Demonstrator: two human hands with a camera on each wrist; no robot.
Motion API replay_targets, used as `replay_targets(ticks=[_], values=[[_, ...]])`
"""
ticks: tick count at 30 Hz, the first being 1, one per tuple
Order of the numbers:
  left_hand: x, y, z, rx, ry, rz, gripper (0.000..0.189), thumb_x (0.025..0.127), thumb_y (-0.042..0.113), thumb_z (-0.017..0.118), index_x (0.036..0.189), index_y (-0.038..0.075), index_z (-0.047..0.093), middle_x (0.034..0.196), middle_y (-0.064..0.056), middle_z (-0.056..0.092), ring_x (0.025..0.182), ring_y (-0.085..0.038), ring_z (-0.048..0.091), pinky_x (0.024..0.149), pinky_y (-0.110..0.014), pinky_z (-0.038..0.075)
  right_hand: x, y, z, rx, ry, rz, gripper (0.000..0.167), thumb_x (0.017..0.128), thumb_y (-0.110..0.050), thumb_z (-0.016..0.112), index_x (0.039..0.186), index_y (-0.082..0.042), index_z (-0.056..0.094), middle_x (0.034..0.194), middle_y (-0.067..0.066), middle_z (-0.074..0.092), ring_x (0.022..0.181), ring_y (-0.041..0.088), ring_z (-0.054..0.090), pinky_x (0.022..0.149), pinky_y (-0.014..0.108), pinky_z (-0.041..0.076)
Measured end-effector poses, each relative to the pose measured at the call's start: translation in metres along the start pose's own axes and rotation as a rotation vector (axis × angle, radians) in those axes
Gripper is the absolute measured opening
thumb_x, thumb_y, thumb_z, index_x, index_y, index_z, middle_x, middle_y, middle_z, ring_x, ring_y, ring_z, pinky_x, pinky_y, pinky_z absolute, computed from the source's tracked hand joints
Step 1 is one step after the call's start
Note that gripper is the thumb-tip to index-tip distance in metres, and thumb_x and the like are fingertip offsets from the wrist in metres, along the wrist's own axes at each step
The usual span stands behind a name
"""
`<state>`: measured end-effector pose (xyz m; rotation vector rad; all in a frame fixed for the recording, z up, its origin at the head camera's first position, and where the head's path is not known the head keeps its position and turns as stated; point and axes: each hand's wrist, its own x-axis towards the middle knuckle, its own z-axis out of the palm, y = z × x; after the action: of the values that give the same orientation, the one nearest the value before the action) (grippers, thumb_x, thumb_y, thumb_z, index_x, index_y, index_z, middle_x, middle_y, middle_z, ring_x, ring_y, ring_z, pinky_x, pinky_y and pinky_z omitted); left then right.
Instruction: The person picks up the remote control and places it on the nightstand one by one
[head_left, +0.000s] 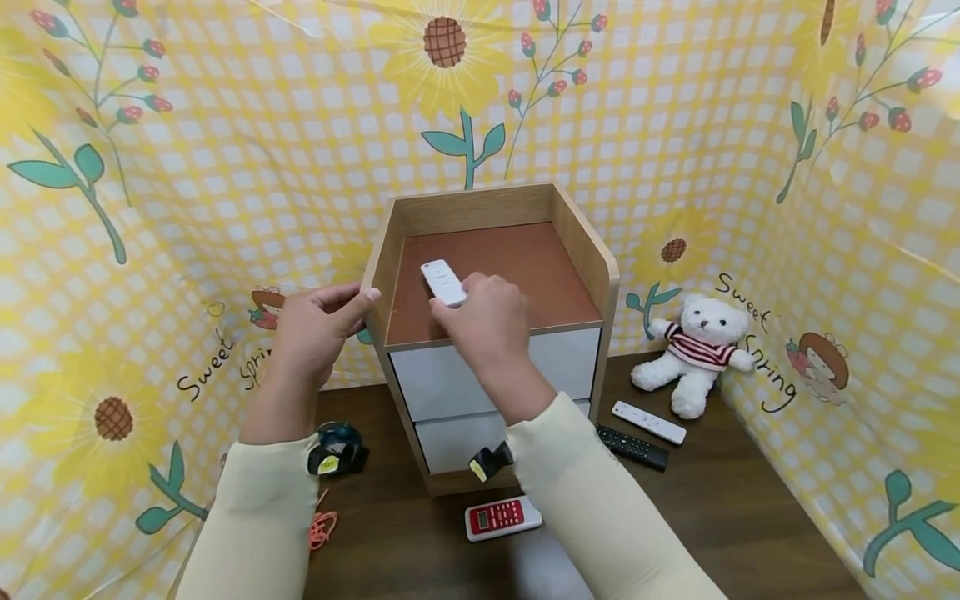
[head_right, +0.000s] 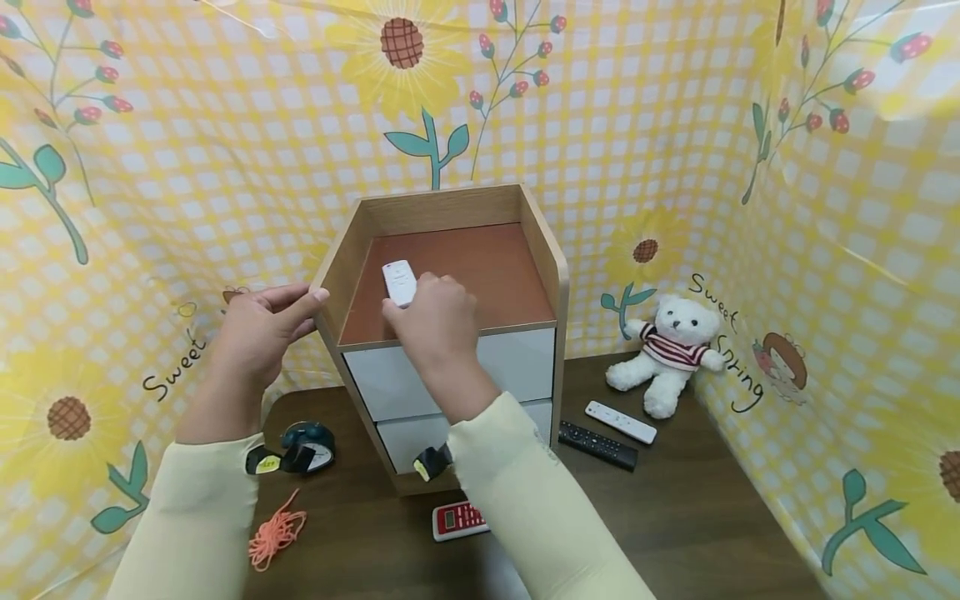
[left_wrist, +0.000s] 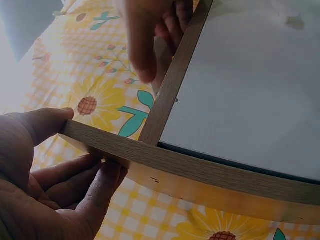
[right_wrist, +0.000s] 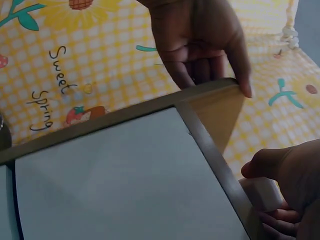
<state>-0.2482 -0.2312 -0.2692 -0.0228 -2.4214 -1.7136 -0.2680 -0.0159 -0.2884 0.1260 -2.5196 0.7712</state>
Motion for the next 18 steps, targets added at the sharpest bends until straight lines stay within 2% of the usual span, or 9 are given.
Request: replay_targets(ticks=[5,9,14,18], values=[[0.000,0.001,0.001,0.015,0.007,0.003,0.059,0.105,0.041,0.074,0.149,0.003,0.066,0.152,-0.018,0.063,0.116,-0.005,0.067,0.107,-0.026,0.059,0.004,-0.015,0.016,-0.099,0.004,-0.054,0.051,0.094,-0.061,0.080,0.098,-0.010,0.080,0.084,0.004,0.073,0.073,0.022,0.069,0.062,0.036,0.058],[-0.001,0.001,0.002,0.015,0.002,0.011,0.058,0.105,0.040,0.074,0.148,0.003,0.067,0.150,-0.019,0.065,0.114,-0.003,0.067,0.106,-0.027,0.060,0.007,-0.022,0.024,-0.129,-0.009,-0.049,0.052,0.095,-0.063,0.078,0.101,-0.011,0.079,0.087,0.004,0.073,0.076,0.023,0.071,0.065,0.037,0.061],[-0.001,0.001,0.001,0.008,0.006,0.019,0.058,0.105,0.040,0.074,0.148,0.002,0.067,0.150,-0.020,0.065,0.112,-0.002,0.067,0.101,-0.021,0.060,0.009,-0.026,0.031,-0.125,-0.032,-0.054,0.054,0.095,-0.066,0.077,0.103,-0.012,0.079,0.087,0.003,0.071,0.074,0.023,0.070,0.060,0.036,0.059],[0.000,0.000,-0.001,0.021,0.007,0.015,0.058,0.105,0.041,0.074,0.148,0.003,0.067,0.152,-0.018,0.064,0.118,-0.009,0.067,0.105,-0.026,0.060,0.010,-0.027,0.035,-0.154,-0.049,-0.071,0.060,0.093,-0.072,0.076,0.102,-0.013,0.078,0.083,0.002,0.067,0.069,0.022,0.067,0.055,0.034,0.055]])
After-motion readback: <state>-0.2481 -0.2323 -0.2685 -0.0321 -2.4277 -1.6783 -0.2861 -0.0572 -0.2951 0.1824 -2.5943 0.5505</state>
